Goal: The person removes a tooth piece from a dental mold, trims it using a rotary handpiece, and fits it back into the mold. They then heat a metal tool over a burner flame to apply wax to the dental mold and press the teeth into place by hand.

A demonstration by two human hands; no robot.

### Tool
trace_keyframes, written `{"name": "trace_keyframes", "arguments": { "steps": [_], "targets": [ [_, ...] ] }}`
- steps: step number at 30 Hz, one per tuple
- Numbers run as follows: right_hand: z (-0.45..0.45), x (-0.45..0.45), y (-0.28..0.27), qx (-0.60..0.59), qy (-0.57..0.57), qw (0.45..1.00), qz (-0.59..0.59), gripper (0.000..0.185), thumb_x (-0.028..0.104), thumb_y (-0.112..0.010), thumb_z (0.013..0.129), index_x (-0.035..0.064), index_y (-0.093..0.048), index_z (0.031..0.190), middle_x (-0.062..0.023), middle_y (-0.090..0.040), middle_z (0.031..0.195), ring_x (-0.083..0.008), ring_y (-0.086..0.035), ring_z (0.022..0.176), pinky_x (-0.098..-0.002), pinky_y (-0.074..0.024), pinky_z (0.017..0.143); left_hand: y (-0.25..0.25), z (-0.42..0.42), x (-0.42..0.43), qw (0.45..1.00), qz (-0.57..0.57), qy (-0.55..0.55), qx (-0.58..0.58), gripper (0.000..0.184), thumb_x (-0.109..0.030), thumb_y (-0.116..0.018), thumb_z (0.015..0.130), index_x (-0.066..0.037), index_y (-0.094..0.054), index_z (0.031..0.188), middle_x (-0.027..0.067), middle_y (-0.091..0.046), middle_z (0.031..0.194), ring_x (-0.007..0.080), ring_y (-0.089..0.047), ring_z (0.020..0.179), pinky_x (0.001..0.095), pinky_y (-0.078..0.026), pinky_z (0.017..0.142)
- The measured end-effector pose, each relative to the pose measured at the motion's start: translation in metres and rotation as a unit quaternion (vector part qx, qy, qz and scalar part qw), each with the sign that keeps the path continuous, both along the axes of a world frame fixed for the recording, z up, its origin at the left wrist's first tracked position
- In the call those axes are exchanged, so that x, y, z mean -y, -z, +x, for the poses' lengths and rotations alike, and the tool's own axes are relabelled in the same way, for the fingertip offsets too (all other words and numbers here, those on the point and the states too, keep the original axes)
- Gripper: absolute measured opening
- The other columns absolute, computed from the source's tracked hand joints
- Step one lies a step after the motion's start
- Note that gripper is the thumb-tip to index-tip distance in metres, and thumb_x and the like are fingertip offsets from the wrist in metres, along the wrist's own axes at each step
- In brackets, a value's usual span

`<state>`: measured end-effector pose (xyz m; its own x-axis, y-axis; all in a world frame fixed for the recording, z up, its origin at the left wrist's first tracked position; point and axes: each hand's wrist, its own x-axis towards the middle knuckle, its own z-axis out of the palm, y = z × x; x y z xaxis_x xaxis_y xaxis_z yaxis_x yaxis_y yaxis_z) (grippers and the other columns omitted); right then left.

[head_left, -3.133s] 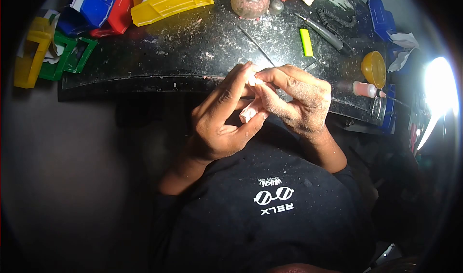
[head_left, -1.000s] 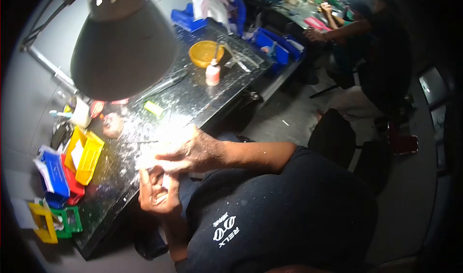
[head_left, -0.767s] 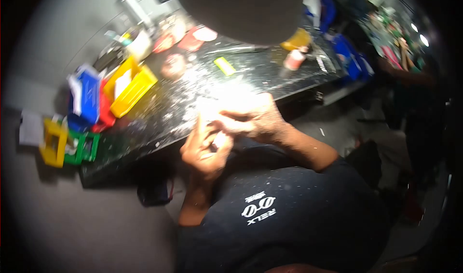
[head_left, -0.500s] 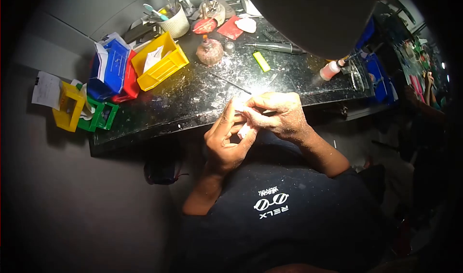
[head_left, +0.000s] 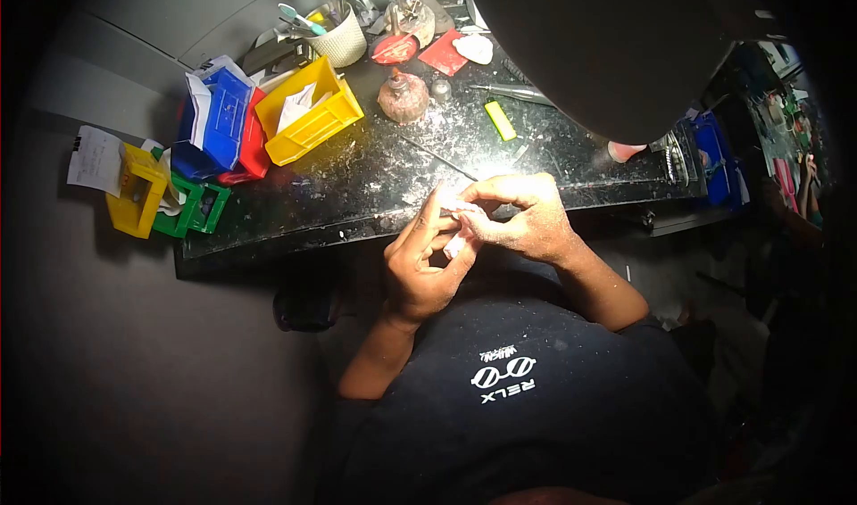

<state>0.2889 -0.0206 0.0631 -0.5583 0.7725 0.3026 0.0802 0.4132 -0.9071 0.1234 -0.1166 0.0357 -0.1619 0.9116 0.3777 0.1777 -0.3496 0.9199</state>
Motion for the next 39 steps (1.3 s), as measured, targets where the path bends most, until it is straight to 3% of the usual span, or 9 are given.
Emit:
{"name": "trace_keyframes", "arguments": {
  "steps": [8,10,17,19,39],
  "targets": [
    [0.0005,-0.0038,0.0017,0.001,-0.018,1.000,-0.006,0.020,0.007,-0.081,0.086,-0.0030,-0.076,0.103,-0.0104,-0.077,0.088,-0.0121,-0.073,0.077,-0.0256,-0.0589,0.069,0.0018,-0.0020,-0.0010,1.000,-0.005,0.009,0.019,0.070,0.008,-0.076,0.086,0.014,-0.044,0.147,0.0232,-0.068,0.123,0.0239,-0.073,0.105,0.0322,-0.063,0.087],
    [-0.0001,-0.0038,0.0015,-0.001,-0.018,1.000,-0.016,0.020,0.007,-0.081,0.086,-0.0031,-0.076,0.103,-0.0110,-0.077,0.089,-0.0125,-0.074,0.078,-0.0263,-0.0595,0.069,0.0016,-0.0049,0.0009,0.998,-0.040,0.039,0.026,0.074,0.012,-0.074,0.086,0.015,-0.037,0.151,0.0251,-0.063,0.130,0.0253,-0.068,0.114,0.0334,-0.059,0.095],
    [-0.0035,-0.0037,0.0012,-0.013,-0.003,1.000,-0.010,0.018,0.007,-0.081,0.086,-0.0027,-0.077,0.100,-0.0118,-0.077,0.088,-0.0138,-0.074,0.076,-0.0265,-0.0600,0.069,-0.0017,-0.0036,-0.0010,0.998,-0.039,0.037,0.032,0.075,0.013,-0.074,0.086,0.015,-0.037,0.151,0.0244,-0.064,0.130,0.0248,-0.068,0.114,0.0334,-0.059,0.095],
    [-0.0044,-0.0035,-0.0004,-0.011,0.010,1.000,0.017,0.017,0.007,-0.082,0.086,-0.0026,-0.077,0.099,-0.0120,-0.077,0.086,-0.0145,-0.074,0.074,-0.0267,-0.0599,0.068,-0.0008,-0.0019,-0.0033,0.999,-0.012,0.011,0.032,0.071,0.009,-0.077,0.085,0.015,-0.043,0.147,0.0235,-0.067,0.122,0.0232,-0.072,0.105,0.0315,-0.063,0.087],
    [-0.0052,-0.0041,-0.0031,-0.016,0.045,0.998,0.029,0.016,0.010,-0.080,0.083,0.0002,-0.079,0.095,-0.0130,-0.077,0.079,-0.0181,-0.075,0.070,-0.0293,-0.0596,0.067,-0.0061,0.0017,-0.0034,0.996,-0.038,0.028,0.079,0.075,0.012,-0.075,0.086,0.014,-0.038,0.151,0.0250,-0.063,0.132,0.0249,-0.070,0.112,0.0324,-0.060,0.094]
  ]
}}
